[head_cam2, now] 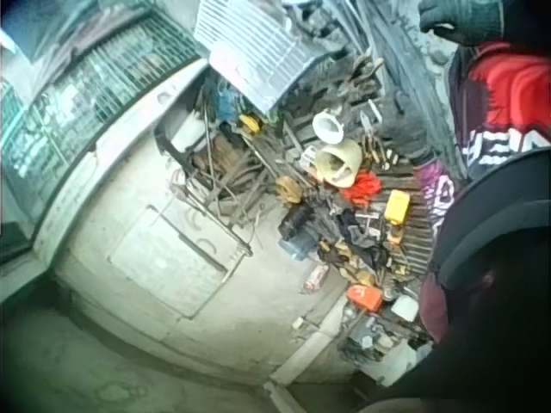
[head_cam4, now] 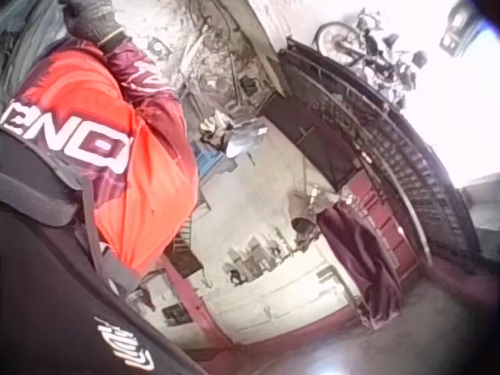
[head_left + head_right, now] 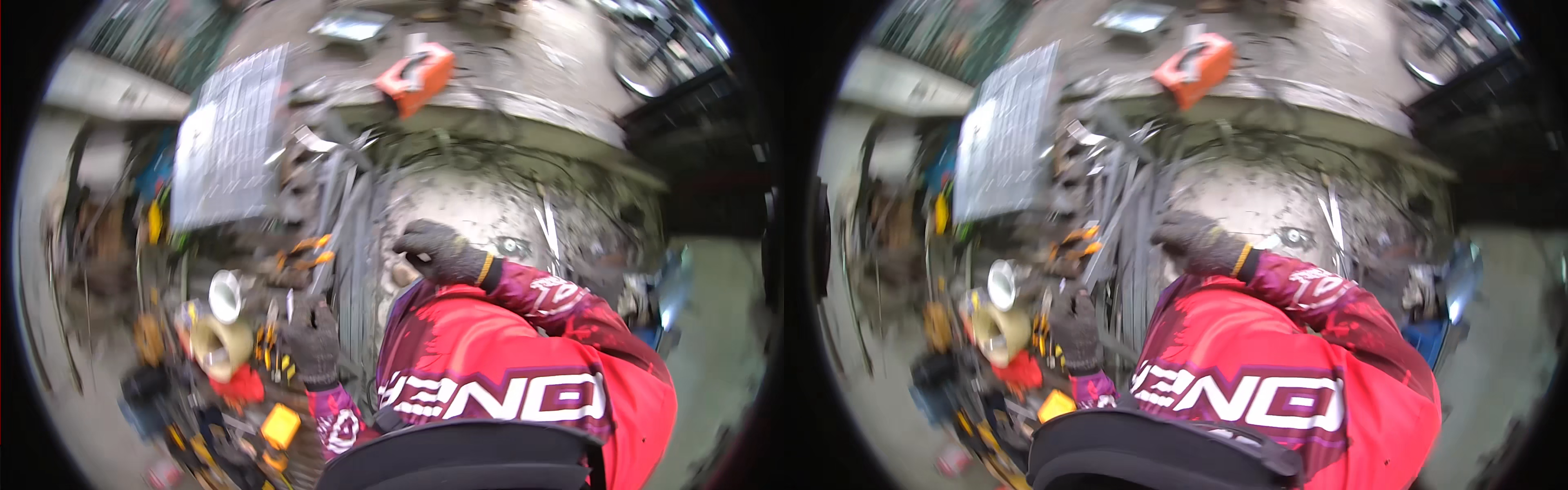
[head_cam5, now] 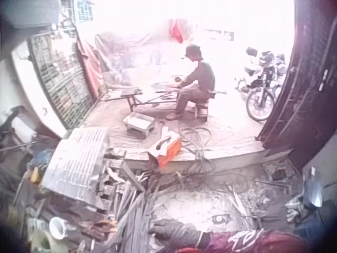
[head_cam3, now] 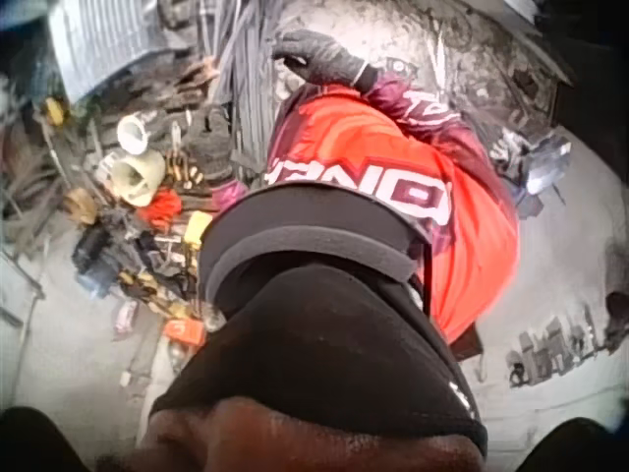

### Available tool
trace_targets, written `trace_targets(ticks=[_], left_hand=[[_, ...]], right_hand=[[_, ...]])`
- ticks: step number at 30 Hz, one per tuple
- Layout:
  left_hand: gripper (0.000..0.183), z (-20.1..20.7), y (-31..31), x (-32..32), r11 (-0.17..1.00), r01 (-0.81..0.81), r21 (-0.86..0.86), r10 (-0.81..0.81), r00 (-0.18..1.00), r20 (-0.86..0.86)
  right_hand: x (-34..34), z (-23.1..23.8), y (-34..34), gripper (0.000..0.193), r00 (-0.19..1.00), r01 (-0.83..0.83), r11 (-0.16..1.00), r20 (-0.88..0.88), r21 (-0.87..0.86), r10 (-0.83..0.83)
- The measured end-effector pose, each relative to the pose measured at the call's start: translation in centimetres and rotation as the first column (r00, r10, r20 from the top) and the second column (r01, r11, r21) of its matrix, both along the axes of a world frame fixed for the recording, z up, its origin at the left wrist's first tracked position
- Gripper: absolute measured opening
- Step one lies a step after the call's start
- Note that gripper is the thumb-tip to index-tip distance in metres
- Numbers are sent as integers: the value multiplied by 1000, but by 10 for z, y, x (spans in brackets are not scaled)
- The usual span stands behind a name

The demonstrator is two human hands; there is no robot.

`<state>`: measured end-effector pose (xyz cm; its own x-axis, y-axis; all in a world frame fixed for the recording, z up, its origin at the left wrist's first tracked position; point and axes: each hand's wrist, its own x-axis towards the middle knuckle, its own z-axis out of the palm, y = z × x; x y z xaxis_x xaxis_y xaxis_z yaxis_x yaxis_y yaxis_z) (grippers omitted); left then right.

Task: Using pliers and an angle grinder to cut or shape a metal grate.

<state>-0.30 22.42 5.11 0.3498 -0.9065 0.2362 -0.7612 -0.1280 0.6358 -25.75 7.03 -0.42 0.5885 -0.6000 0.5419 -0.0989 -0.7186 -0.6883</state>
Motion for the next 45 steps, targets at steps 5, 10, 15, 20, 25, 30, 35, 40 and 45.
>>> trace_targets(ticks=[5, 10, 15, 20, 25, 30, 35, 40, 45], left_hand=[[18, -36, -50, -63, 856, 496, 150, -473, 866, -166], [22, -50, -110, -70, 648, 719, 251, -716, 687, -120], [25, -49, -194, -90, 408, 862, 301, -846, 481, -229], [25, -58, -203, -118, 143, 943, 301, -966, 199, -167], [25, -64, -154, -147, -126, 904, 407, -984, -62, -167], [25, -57, -125, -168, -250, 908, 337, -968, -242, -65], [25, -85, -162, -155, -20, 949, 316, -1000, -17, -13], [21, -21, -169, -134, 252, 938, 237, -958, 276, -74], [31, 25, -159, -69, 623, 744, 243, -755, 653, -60]], right_hand=[[-57, -33, 11, 22, 966, 244, 970, -84, -5, -243], [-121, -73, 56, 20, 748, 647, 757, -267, 89, -607], [-140, -107, 158, 21, 241, 955, 177, -275, 238, -931], [-76, -113, 243, 20, 82, 902, -133, -464, 411, -882], [-7, -124, 283, 23, 137, 889, -96, -459, 448, -878], [-23, -139, 302, 25, 147, 894, -93, -483, 439, -863], [-79, -149, 309, 26, 90, 927, -93, -457, 363, -885], [-125, -154, 322, 26, 126, 949, -19, -435, 314, -892], [-161, -156, 293, 27, 319, 922, 141, -499, 361, -806]])
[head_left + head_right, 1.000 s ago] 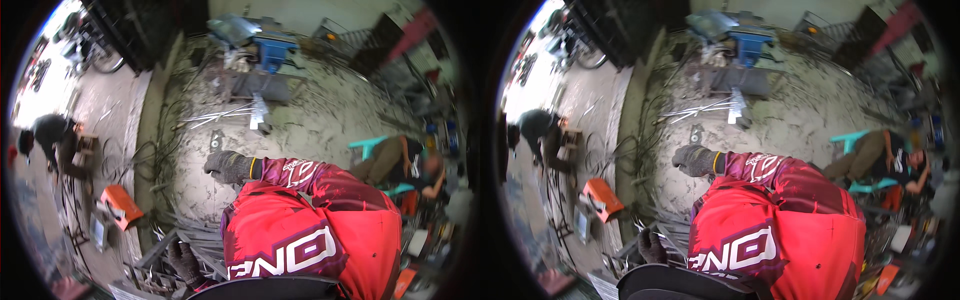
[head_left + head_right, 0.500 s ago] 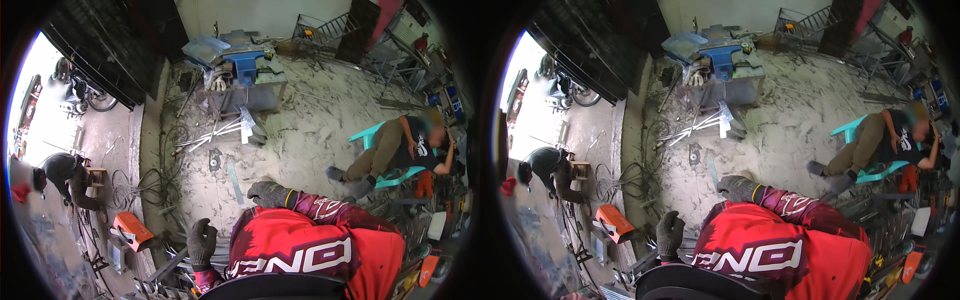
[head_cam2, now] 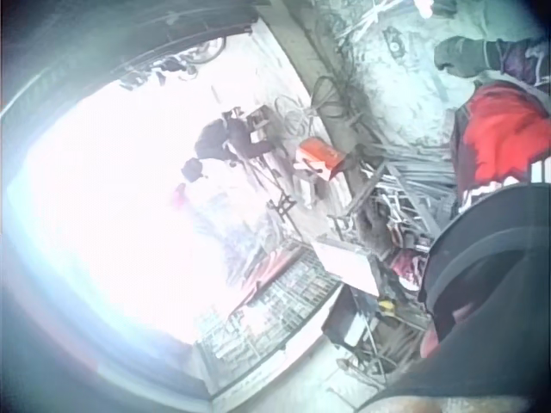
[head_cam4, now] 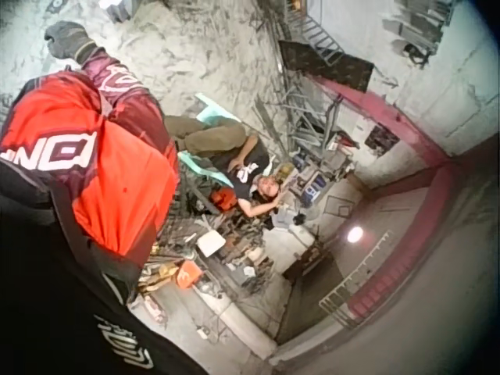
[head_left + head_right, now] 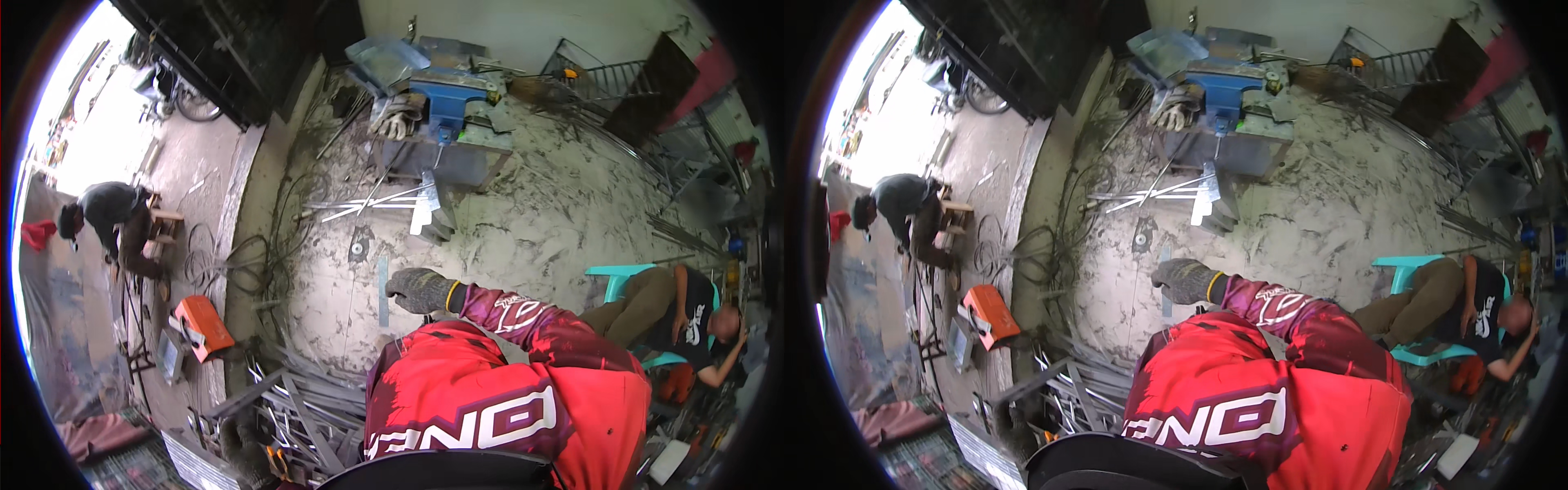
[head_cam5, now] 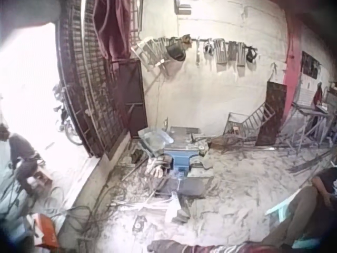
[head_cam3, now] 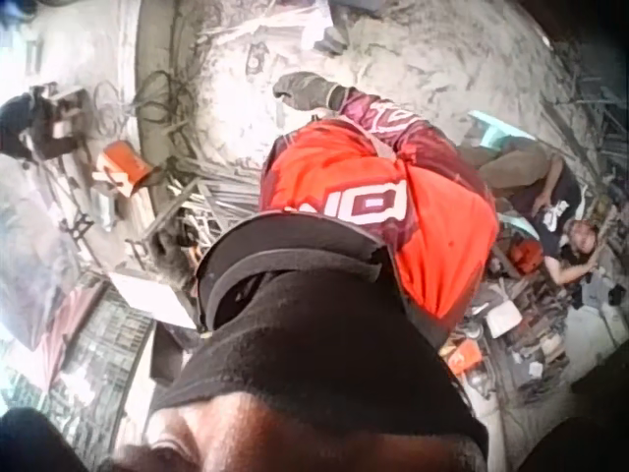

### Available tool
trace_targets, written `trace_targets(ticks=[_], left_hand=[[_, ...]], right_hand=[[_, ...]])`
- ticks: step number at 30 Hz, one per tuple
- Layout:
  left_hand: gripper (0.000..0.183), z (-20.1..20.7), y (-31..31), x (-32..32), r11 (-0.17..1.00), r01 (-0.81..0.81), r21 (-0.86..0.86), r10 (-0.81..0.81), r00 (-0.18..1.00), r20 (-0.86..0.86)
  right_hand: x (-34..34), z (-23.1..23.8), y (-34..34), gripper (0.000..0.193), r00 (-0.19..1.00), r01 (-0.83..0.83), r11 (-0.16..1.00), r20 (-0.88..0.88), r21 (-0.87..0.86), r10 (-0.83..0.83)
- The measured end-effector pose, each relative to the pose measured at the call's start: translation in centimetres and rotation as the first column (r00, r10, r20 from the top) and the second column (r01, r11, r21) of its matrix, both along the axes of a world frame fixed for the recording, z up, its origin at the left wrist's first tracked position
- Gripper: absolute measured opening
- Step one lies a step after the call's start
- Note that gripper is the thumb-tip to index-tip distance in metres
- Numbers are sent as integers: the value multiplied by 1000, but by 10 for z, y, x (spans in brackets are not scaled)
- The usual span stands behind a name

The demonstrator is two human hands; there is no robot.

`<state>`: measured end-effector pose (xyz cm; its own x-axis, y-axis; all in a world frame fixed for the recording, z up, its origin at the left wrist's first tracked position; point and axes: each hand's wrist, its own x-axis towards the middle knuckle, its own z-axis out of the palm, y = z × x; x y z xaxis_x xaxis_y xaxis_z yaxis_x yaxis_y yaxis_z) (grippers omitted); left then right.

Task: Using pliers and an angle grinder to cut or shape a metal grate.

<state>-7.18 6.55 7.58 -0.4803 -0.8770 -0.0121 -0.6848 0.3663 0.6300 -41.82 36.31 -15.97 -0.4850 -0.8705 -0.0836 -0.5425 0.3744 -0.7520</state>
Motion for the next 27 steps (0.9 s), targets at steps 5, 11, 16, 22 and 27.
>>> trace_targets(ticks=[5, 11, 16, 22, 27], left_hand=[[32, -2, -7, 111, 970, -76, -231, 129, 966, 222], [35, 9, 26, 168, 923, -281, -263, 343, 912, 227], [37, 9, 16, 169, 925, -296, -237, 354, 898, 262], [40, 29, -9, 151, 932, -291, -217, 347, 890, 296], [42, 53, -23, 144, 933, -291, -213, 349, 877, 330]], right_hand=[[-11, -4, -33, 29, 988, -153, 988, 6, 0, 153], [3, -82, -60, 33, 960, -234, 959, 193, 163, 201], [0, -184, 7, 29, 992, -42, 879, 126, 475, -20], [-7, -238, 81, 27, 960, -155, 790, -98, 593, 261], [2, -187, 78, 27, 993, 114, 828, -31, 549, -116]])
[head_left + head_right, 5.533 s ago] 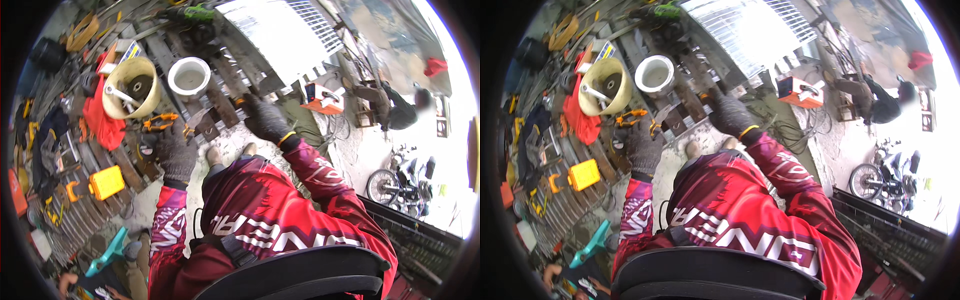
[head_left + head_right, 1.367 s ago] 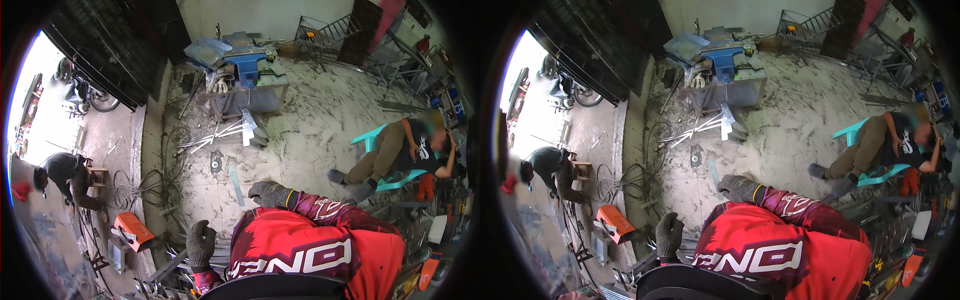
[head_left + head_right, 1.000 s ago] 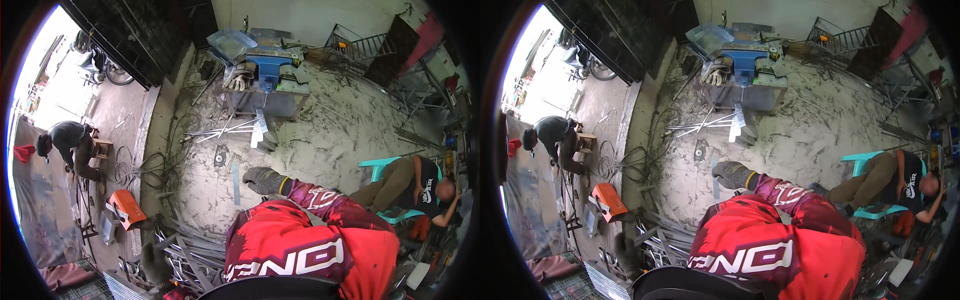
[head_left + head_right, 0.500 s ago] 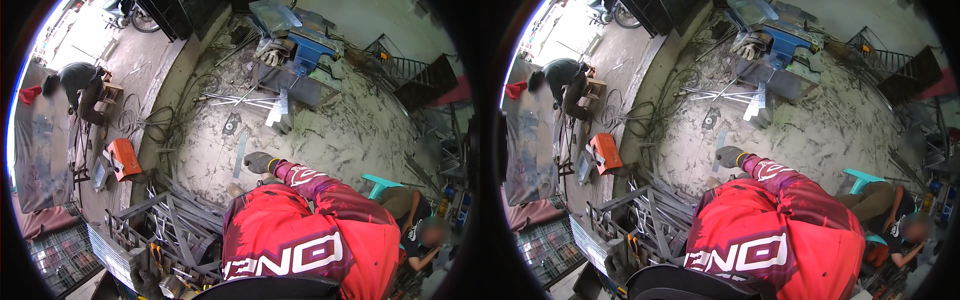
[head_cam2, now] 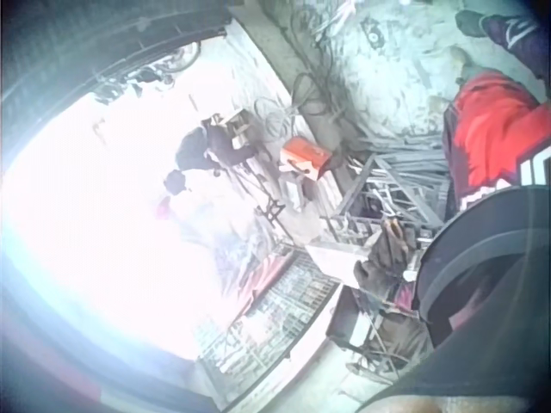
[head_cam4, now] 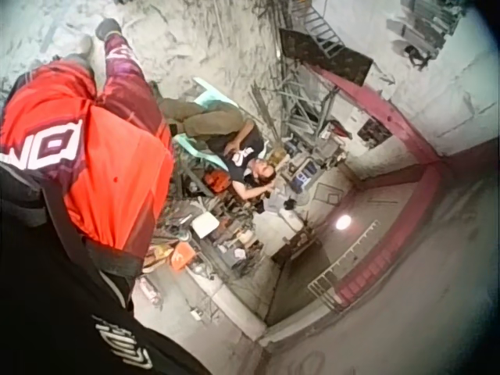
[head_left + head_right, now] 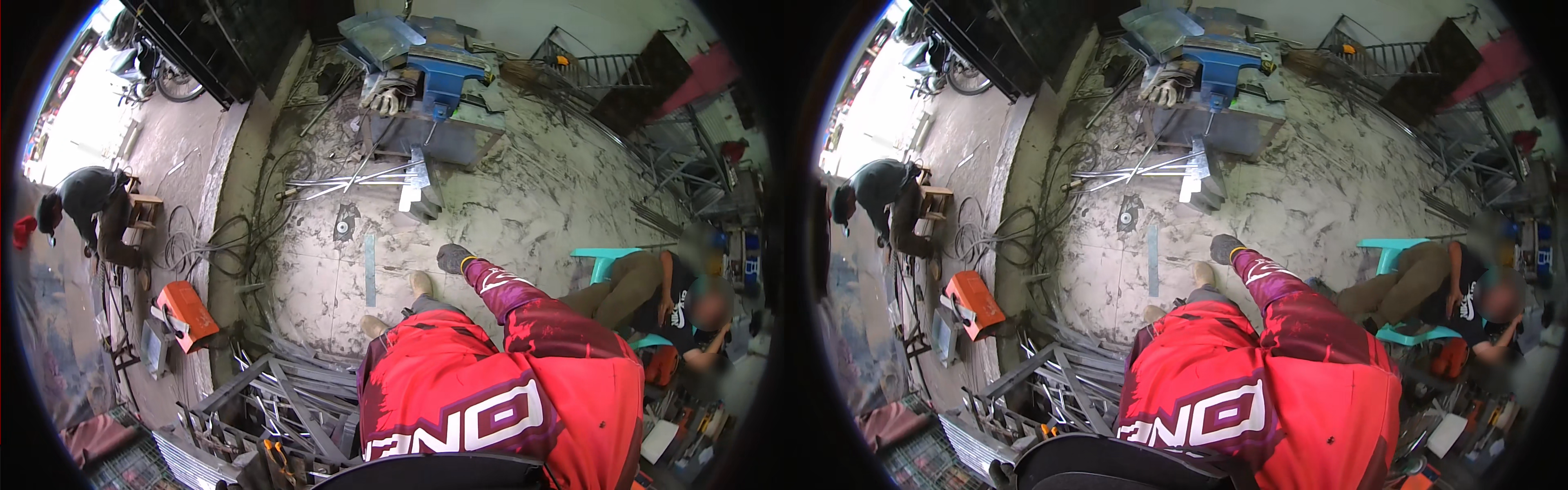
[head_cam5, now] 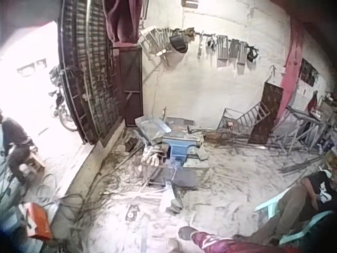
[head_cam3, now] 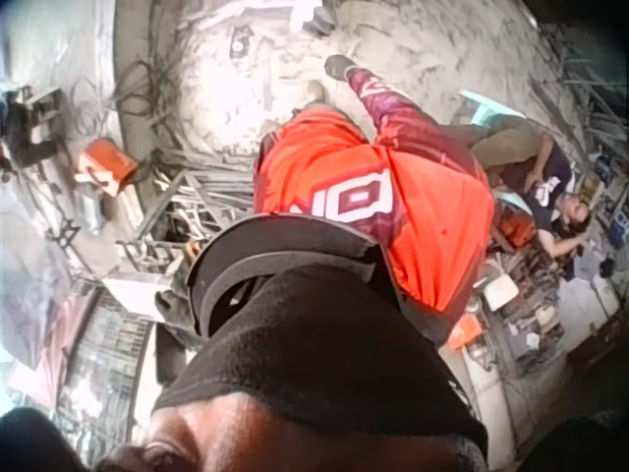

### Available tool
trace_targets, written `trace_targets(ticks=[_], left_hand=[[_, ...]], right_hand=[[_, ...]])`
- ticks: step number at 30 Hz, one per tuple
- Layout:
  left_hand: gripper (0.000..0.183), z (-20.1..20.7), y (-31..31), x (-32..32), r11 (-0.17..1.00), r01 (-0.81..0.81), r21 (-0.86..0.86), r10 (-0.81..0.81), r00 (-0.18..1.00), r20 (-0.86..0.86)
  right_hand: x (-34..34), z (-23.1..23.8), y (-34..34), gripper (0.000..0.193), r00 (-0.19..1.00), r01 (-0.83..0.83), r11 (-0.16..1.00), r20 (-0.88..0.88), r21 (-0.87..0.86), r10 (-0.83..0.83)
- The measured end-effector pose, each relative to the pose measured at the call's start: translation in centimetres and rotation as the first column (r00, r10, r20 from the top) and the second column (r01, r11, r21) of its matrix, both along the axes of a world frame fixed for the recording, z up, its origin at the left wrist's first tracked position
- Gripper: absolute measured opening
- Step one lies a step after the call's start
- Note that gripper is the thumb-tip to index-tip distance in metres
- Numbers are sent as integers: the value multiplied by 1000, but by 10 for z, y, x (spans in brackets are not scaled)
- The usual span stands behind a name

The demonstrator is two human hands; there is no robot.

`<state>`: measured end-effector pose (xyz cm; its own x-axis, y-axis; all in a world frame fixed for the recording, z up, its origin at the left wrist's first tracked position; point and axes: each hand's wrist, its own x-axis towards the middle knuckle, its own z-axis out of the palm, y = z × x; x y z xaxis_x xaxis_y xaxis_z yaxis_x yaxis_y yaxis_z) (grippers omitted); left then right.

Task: Using pliers and an angle grinder to cut or shape a metal grate.

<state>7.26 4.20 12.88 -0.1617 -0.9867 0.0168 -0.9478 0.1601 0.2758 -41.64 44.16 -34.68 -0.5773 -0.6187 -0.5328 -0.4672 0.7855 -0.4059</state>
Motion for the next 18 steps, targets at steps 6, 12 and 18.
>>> trace_targets(ticks=[6, 12, 18], left_hand=[[45, 4, -43, -10, 999, 33, 32, -33, 999, 7], [46, 13, -76, 0, 1000, 23, -13, -22, 998, 54], [37, 1, -122, 59, 944, 225, -243, -274, 942, -192]], right_hand=[[28, 6, -24, 30, 941, 335, 911, 134, -242, -311], [56, 32, -72, 32, 941, 326, 924, 165, -199, -297], [59, -9, -36, 28, 981, 85, 990, 185, -115, -63]])
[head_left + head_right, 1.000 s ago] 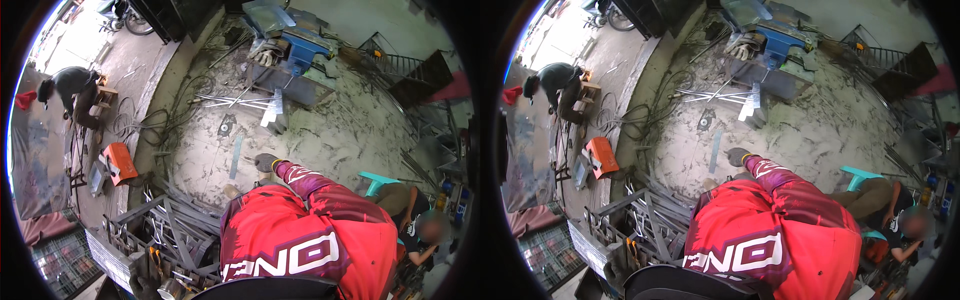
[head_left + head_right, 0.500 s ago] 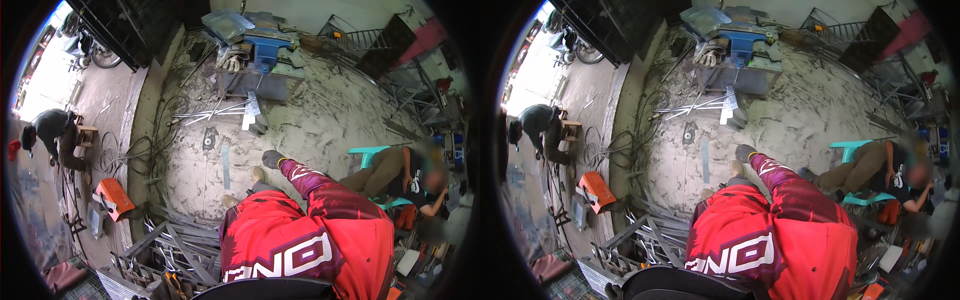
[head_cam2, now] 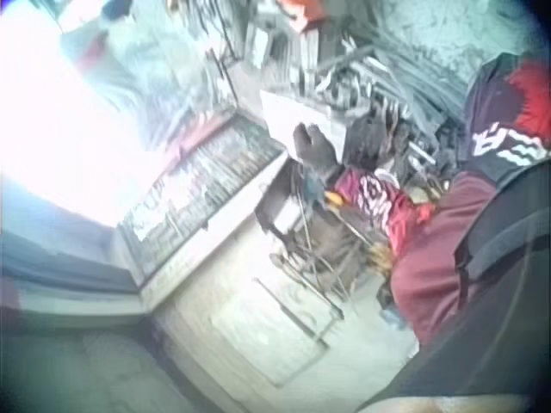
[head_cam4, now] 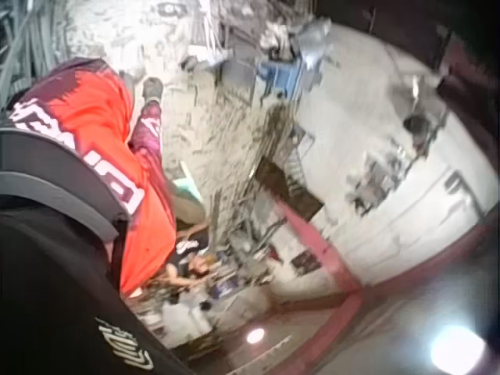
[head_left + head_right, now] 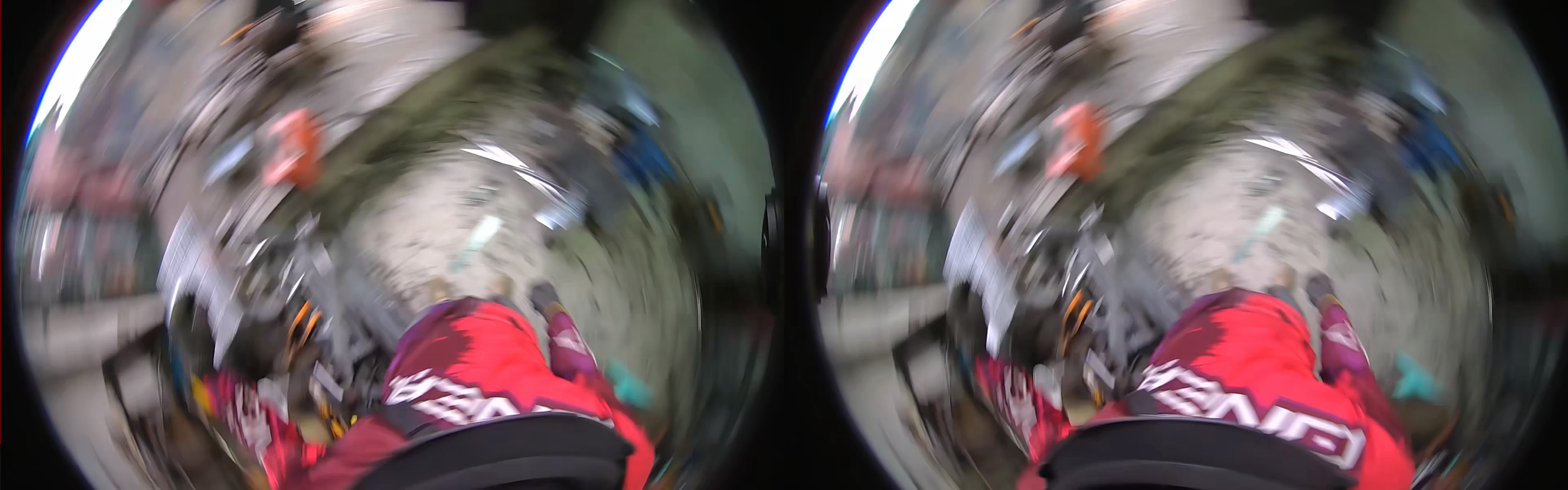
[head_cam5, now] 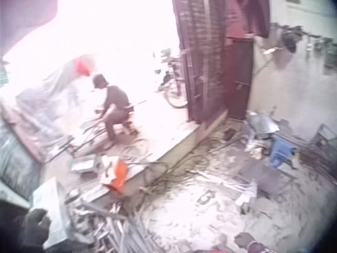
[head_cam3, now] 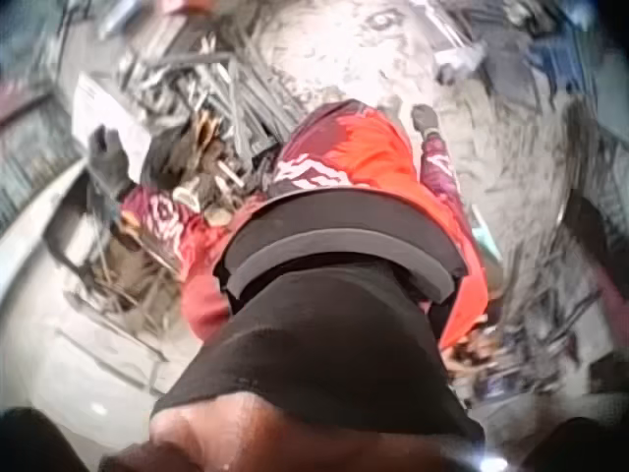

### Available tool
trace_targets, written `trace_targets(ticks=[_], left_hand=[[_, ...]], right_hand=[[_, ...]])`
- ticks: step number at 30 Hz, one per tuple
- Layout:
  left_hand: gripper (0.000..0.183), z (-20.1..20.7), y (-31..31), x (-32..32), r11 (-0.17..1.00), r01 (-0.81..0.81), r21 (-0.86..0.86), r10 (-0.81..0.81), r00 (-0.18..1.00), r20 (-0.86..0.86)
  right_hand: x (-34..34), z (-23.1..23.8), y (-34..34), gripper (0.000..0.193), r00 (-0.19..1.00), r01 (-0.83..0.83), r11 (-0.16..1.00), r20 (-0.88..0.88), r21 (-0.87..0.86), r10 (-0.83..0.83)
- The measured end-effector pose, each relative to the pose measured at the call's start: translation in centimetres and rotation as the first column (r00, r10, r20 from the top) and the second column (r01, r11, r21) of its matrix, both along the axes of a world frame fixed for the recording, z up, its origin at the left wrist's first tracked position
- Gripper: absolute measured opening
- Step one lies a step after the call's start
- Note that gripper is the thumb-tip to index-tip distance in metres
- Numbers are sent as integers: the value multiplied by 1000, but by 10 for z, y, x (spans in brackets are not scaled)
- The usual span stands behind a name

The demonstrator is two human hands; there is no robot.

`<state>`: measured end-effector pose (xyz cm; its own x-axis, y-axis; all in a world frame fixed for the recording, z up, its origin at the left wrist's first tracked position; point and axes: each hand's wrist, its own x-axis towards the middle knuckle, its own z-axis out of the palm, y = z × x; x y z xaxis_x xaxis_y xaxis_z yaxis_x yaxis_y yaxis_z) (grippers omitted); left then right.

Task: Using pliers and an angle grinder to cut or shape a metal grate.

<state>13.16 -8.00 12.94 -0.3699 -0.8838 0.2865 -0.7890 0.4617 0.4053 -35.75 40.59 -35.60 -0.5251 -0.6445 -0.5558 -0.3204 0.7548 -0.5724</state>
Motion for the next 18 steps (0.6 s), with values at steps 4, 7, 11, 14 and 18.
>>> trace_targets(ticks=[4, 7, 11, 14, 18], left_hand=[[27, 27, -7, -19, 984, -25, -176, 42, 995, 92], [28, 32, 8, 34, 970, -177, -166, 181, 983, 11], [38, -4, -25, 109, 921, -389, 15, 389, 921, -19], [51, -49, -60, 205, 824, -527, 207, 528, 847, 57], [66, -82, -84, 214, 458, -474, 752, 759, 649, -53]], right_hand=[[-17, 8, 20, 18, 585, -668, 712, -439, 217, 682], [-14, 41, -27, 26, 997, -43, 998, -63, -38, 40], [-36, 67, -89, 28, 967, 95, 989, 224, 114, -119], [-33, 104, -158, 26, 973, 81, 997, 217, 3, -79], [-25, 153, -224, 27, 978, 43, 988, 209, -147, -11]])
